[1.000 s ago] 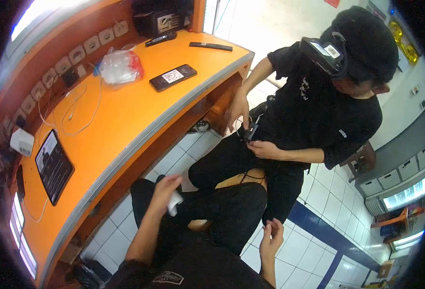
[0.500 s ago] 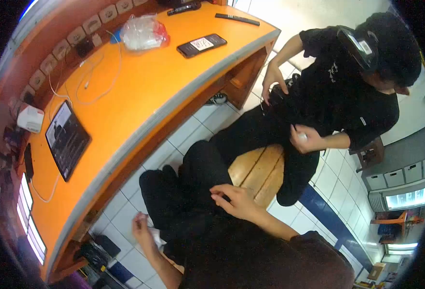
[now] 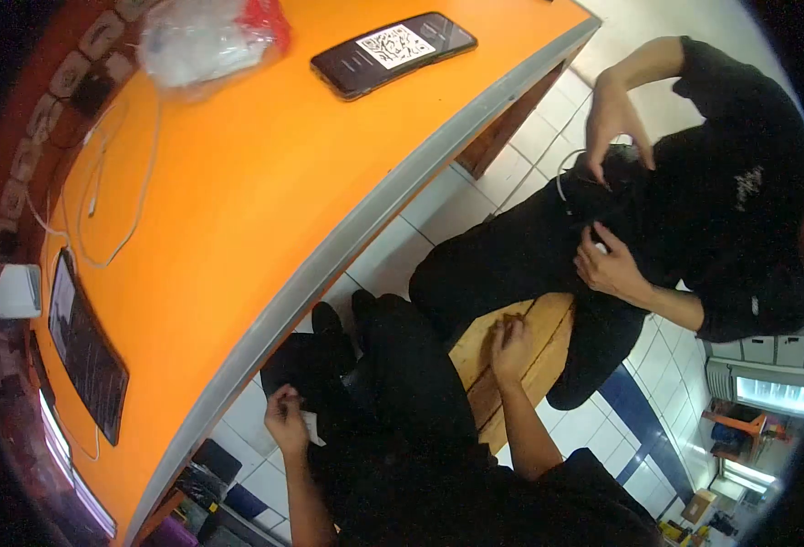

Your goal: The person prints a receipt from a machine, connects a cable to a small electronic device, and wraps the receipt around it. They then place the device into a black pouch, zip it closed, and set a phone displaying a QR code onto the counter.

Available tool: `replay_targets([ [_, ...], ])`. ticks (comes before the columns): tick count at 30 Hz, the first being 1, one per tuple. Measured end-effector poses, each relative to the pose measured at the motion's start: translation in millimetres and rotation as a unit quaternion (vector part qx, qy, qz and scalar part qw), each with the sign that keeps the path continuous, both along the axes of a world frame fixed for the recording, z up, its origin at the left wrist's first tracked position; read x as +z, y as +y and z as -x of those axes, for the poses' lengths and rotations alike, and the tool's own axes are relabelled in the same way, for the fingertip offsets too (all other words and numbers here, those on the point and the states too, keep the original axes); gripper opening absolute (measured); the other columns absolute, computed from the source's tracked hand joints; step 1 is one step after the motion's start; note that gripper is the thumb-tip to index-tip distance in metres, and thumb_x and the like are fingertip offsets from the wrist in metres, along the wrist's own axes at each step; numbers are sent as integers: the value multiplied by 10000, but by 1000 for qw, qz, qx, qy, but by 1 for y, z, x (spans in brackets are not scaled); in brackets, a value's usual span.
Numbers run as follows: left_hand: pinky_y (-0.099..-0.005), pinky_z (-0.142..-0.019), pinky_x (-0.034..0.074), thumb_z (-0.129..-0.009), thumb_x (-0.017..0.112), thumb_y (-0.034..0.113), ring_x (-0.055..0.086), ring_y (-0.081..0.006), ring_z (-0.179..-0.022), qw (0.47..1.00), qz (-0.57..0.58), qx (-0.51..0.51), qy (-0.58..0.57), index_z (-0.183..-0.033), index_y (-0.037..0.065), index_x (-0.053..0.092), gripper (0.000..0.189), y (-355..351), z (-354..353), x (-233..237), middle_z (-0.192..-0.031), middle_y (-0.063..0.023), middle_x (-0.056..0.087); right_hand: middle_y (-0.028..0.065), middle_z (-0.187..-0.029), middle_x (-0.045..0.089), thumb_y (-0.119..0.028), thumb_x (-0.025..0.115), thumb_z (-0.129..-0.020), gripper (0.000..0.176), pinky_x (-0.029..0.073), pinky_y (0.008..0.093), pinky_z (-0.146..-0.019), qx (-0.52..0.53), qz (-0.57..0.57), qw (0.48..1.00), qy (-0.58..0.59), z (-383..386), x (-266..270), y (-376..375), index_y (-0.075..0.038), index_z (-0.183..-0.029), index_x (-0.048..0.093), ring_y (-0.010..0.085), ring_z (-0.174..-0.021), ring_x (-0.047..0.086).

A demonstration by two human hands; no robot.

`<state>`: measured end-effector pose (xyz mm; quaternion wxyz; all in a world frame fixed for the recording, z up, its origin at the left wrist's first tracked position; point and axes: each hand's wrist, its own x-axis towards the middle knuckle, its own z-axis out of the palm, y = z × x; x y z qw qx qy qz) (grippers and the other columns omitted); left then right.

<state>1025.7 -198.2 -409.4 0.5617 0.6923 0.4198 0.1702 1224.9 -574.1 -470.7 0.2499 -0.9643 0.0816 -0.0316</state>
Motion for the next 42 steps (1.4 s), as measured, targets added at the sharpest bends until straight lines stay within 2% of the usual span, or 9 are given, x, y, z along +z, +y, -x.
replay_targets([
  [12,-287,-534,392,-985,621,257,456,-80,-591,962,-256,34,91,-879,-8,624,286,5,-41,-36,-668,-1,525,344,-1388,407,-227,530,-920,451,304,586,-1073,-37,128,989,-69,-23,-52,4,92,-1238,518,496,-1282,390],
  [13,-293,-535,393,-979,632,256,470,-85,-607,990,-49,63,115,-888,-28,623,299,-37,-115,49,-682,-18,545,345,-1388,409,-229,509,-932,517,303,577,-1087,-46,168,984,-42,-20,-61,1,97,-1329,446,494,-1277,400],
  [14,-304,-541,406,-976,634,230,498,-104,-614,972,-139,-1,187,-920,-49,632,285,-48,-135,66,-703,-36,581,343,-1388,396,-219,498,-940,598,310,560,-1095,-54,134,989,-23,-18,-70,-3,95,-1419,328,487,-1258,411],
  [16,-324,-575,454,-966,635,201,561,-142,-654,928,-329,-99,146,-966,-55,644,257,-32,-91,18,-757,-71,631,287,-1424,399,-291,493,-927,592,274,564,-1121,-87,122,987,63,-16,-74,-9,91,-1366,383,451,-1310,371],
  [20,-337,-698,501,-950,645,166,616,-181,-787,964,-239,40,109,-1050,-66,619,254,3,-31,-52,-891,-113,660,298,-1482,311,-369,431,-937,690,152,595,-1158,3,177,972,156,5,-114,-14,66,-1454,287,454,-1380,278],
  [23,-337,-730,500,-950,645,159,617,-184,-823,964,-192,51,174,-1069,-71,609,262,1,-20,-44,-923,-120,660,306,-1523,238,-402,364,-965,712,89,602,-1176,223,387,662,602,-37,-52,6,48,-1495,213,433,-1408,241],
  [26,-337,-762,499,-949,644,152,618,-187,-859,963,-164,52,207,-1087,-77,599,271,0,-7,-47,-955,-126,659,294,-1503,270,-396,370,-978,687,131,581,-1165,179,329,776,508,-109,39,-66,54,-1480,238,415,-1390,274],
  [31,-337,-816,498,-948,644,140,621,-191,-919,960,-124,53,247,-1118,-87,582,290,3,12,-65,-1007,-137,658,275,-1470,324,-386,379,-1000,648,202,547,-1146,125,306,822,464,-164,87,-153,64,-1454,279,385,-1361,329],
  [42,-305,-655,484,-981,620,238,563,-133,-698,952,-258,19,161,-945,-38,646,279,-30,-76,-19,-763,-61,646,233,-1398,443,-366,400,-1047,572,359,471,-1105,-100,295,949,57,-47,-34,-54,85,-1398,370,319,-1297,450],
])
